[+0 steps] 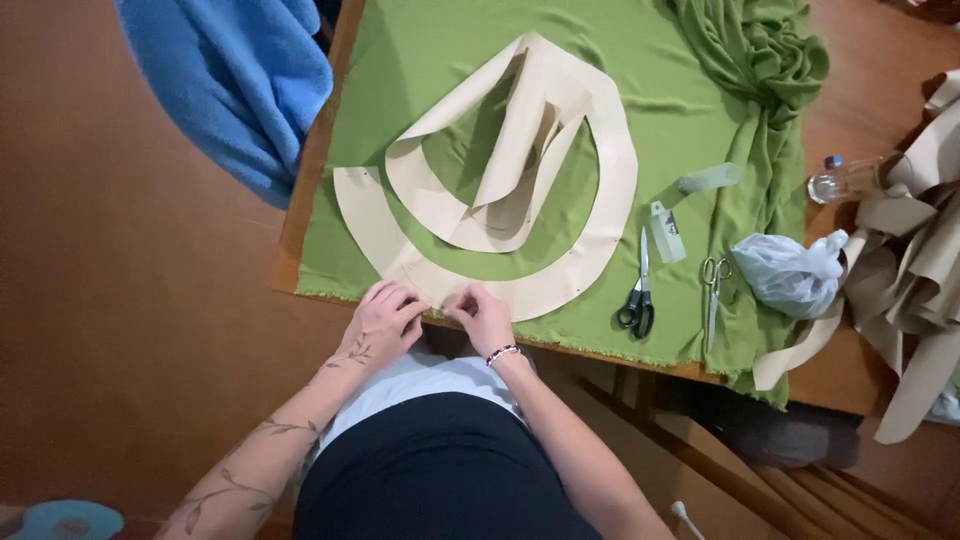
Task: Pinning a paper pattern onto green fabric on a wooden table to prepare for cutting.
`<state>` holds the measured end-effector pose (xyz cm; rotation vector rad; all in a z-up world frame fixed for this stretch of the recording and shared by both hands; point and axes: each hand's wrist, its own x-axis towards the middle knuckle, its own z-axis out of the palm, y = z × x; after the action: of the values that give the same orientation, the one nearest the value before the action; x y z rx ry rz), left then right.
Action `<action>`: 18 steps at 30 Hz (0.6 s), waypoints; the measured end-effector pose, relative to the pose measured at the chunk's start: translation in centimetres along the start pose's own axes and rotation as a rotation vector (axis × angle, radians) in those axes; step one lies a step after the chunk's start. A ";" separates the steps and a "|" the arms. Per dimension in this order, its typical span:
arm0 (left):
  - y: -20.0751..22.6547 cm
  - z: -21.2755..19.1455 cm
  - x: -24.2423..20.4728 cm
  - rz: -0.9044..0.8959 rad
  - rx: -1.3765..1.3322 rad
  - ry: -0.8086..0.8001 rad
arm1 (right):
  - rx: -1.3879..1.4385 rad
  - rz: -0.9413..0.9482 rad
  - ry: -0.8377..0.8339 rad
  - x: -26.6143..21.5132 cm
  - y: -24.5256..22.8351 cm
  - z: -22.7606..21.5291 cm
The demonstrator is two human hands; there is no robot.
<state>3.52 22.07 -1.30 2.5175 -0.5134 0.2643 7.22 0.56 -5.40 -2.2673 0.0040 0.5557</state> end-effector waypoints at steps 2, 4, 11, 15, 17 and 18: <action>0.1 0.5 0.1 -0.035 0.010 -0.014 | 0.052 -0.045 -0.021 -0.7 -0.4 -1.3; 0.6 0.3 1.1 -0.062 0.017 -0.031 | 0.105 -0.087 -0.034 -1.5 -0.9 -3.7; 5.7 -0.3 8.2 -0.261 -0.358 -0.181 | 0.473 0.119 0.751 0.3 11.4 -15.2; 8.6 6.5 12.1 0.027 -0.169 -0.227 | 0.026 0.131 1.057 1.7 16.0 -22.6; 11.1 10.7 14.2 0.032 -0.252 -0.256 | -0.152 0.180 1.019 4.0 19.9 -24.1; 12.4 12.8 15.4 0.024 -0.335 -0.280 | -0.331 0.222 0.963 5.2 21.8 -25.1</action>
<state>13.39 0.71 -1.49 2.2293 -0.6397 -0.1586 17.91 -31.27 -7.77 -2.6556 0.6863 -0.5074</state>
